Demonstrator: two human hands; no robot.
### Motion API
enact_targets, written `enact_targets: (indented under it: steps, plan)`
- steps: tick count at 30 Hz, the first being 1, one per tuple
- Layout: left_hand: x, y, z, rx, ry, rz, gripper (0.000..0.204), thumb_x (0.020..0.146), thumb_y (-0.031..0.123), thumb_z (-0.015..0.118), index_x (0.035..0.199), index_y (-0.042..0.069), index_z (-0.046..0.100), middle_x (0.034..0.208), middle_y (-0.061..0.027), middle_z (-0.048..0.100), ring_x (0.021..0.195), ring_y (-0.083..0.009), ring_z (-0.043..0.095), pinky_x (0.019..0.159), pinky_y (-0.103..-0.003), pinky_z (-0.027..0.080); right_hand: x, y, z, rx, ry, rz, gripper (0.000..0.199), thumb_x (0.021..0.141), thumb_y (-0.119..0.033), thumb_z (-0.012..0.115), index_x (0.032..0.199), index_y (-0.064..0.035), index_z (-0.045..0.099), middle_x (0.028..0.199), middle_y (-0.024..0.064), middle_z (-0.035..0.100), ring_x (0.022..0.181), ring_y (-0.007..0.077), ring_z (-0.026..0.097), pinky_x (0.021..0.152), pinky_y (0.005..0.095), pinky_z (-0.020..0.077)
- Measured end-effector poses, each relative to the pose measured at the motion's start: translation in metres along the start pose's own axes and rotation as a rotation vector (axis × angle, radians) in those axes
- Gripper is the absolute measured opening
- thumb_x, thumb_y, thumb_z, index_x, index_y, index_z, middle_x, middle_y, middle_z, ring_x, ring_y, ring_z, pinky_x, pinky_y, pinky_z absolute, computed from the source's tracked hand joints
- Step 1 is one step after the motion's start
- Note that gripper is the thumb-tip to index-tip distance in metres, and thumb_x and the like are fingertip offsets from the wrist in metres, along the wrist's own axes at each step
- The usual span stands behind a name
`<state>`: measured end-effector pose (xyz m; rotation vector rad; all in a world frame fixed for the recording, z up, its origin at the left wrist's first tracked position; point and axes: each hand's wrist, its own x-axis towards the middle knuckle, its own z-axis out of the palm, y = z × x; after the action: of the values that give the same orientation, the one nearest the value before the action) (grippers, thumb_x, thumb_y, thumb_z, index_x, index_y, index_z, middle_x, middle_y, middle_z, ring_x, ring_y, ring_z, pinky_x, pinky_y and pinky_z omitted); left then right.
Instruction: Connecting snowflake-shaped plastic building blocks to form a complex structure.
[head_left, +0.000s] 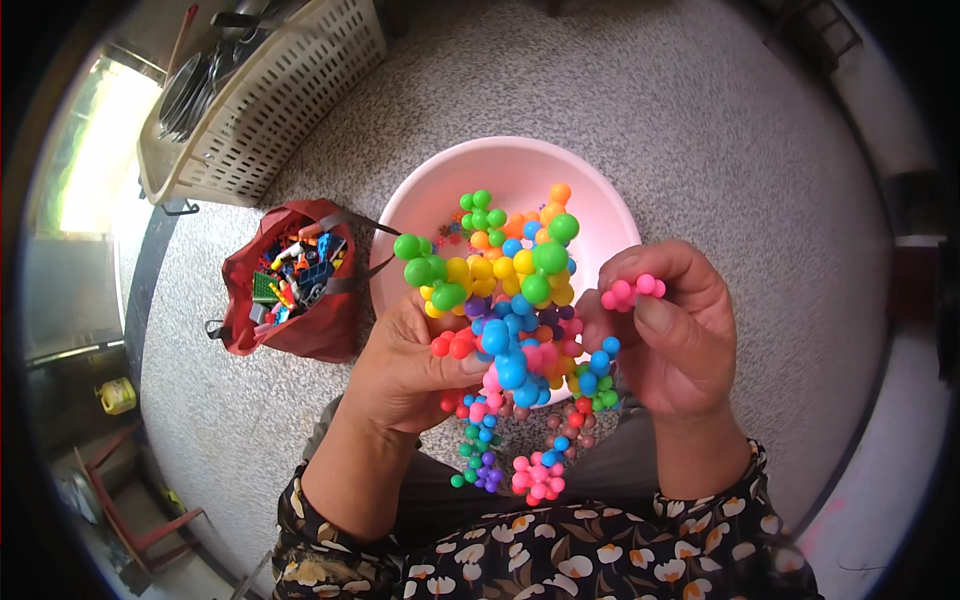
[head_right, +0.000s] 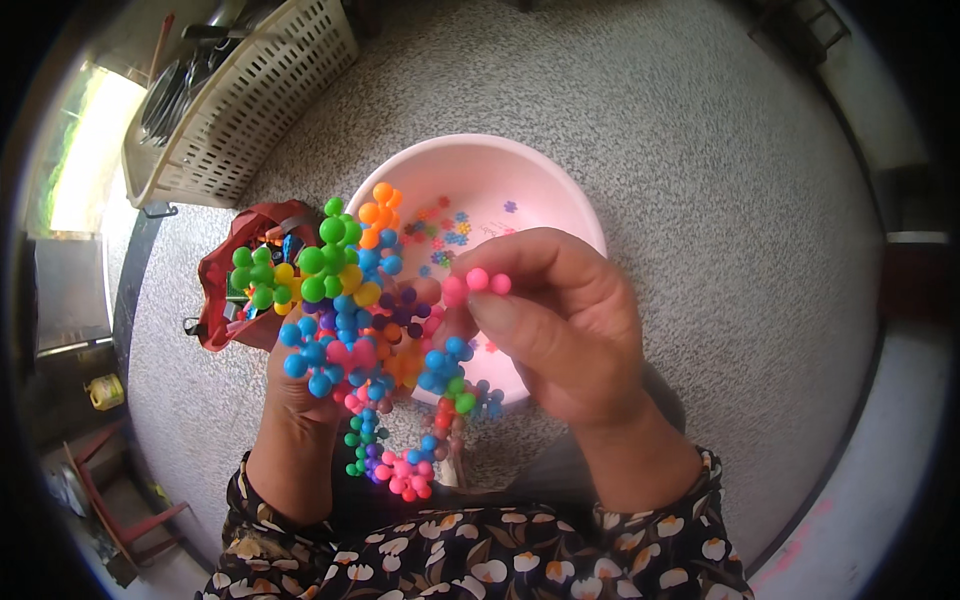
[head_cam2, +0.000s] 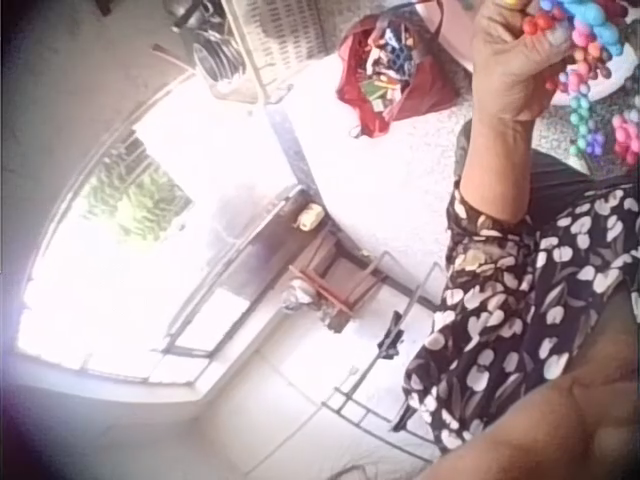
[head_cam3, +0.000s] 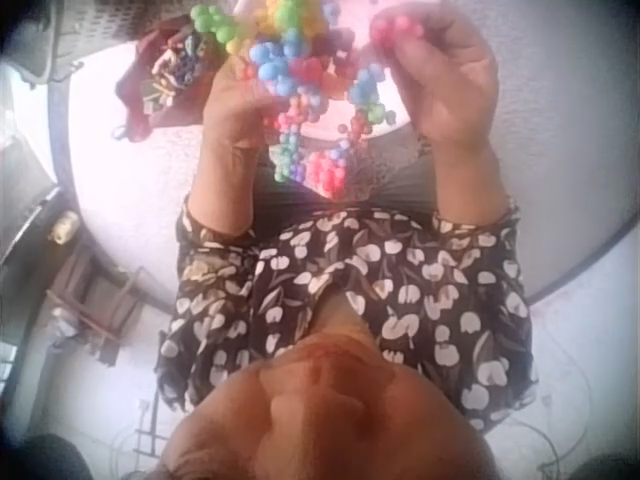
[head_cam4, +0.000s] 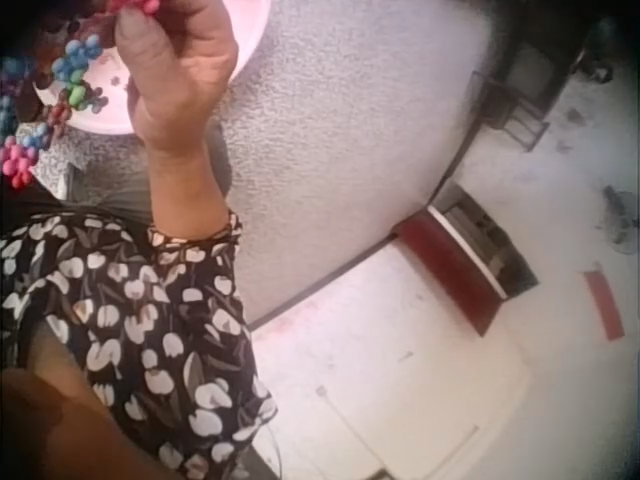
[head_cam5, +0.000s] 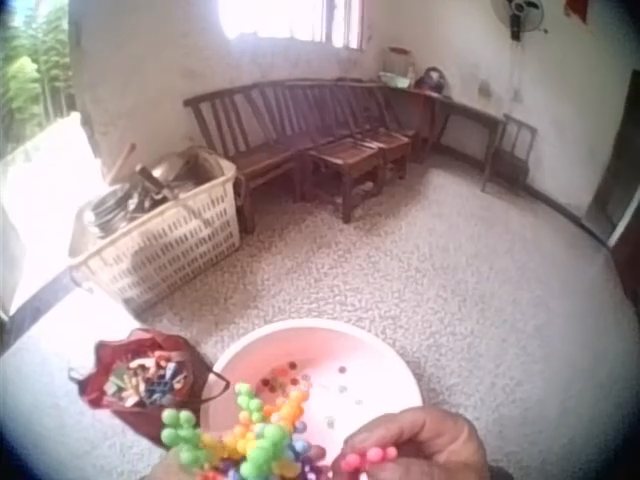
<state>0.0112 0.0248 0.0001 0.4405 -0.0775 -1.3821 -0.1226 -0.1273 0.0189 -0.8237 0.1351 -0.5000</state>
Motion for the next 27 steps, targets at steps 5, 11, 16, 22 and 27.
enact_targets:
  steps: [5,11,16,22,27]
  plan:
    - [0.004,-0.006,0.012,0.162,0.041,0.136,0.051,0.073,0.004,0.066,0.118,-0.003,0.044,0.108,-0.0147,0.056,0.095,-0.0227,0.058,0.081,-0.034,0.048,-0.001,0.0,0.002,-0.042,0.079,-0.002,0.017,0.081,0.001,0.054,0.097,0.0045,0.055,0.09,0.0111,0.06,0.079,0.0145,0.058,0.074,0.0263,0.0473]
    - [0.004,-0.007,0.011,0.213,0.213,0.141,0.026,0.081,0.004,0.056,0.107,0.001,0.054,0.1,-0.014,0.06,0.085,-0.019,0.059,0.069,-0.029,0.047,0.001,0.002,0.002,-0.044,0.17,0.02,0.017,0.081,0.002,0.053,0.097,0.0048,0.055,0.091,0.0104,0.06,0.08,0.0145,0.058,0.076,0.0263,0.0466]
    - [0.005,-0.008,0.013,0.248,0.199,0.178,0.031,0.078,0.004,0.058,0.108,0.001,0.053,0.104,-0.0125,0.059,0.09,-0.0196,0.057,0.076,-0.031,0.046,-0.003,0.001,0.014,-0.36,0.13,-0.15,0.017,0.079,0.005,0.055,0.096,0.0051,0.055,0.09,0.0108,0.06,0.08,0.0149,0.058,0.076,0.0252,0.0459]
    - [-0.006,-0.014,0.007,0.365,0.193,0.199,0.041,0.075,0.002,0.062,0.114,-0.001,0.049,0.108,-0.0125,0.057,0.1,-0.0197,0.055,0.086,-0.033,0.045,-0.008,-0.005,0.02,-0.916,-0.045,-0.419,0.02,0.072,0.004,0.062,0.091,0.0031,0.058,0.086,0.0135,0.061,0.078,0.0197,0.06,0.07,0.0269,0.0477]
    - [-0.008,-0.017,0.007,0.361,0.208,0.224,0.041,0.077,0.001,0.061,0.115,-0.003,0.047,0.107,-0.0125,0.057,0.099,-0.0196,0.056,0.085,-0.031,0.045,-0.009,-0.007,0.024,-0.955,-0.046,-0.429,0.02,0.072,0.003,0.062,0.092,0.0018,0.058,0.087,0.014,0.061,0.076,0.0215,0.061,0.067,0.0276,0.0495]
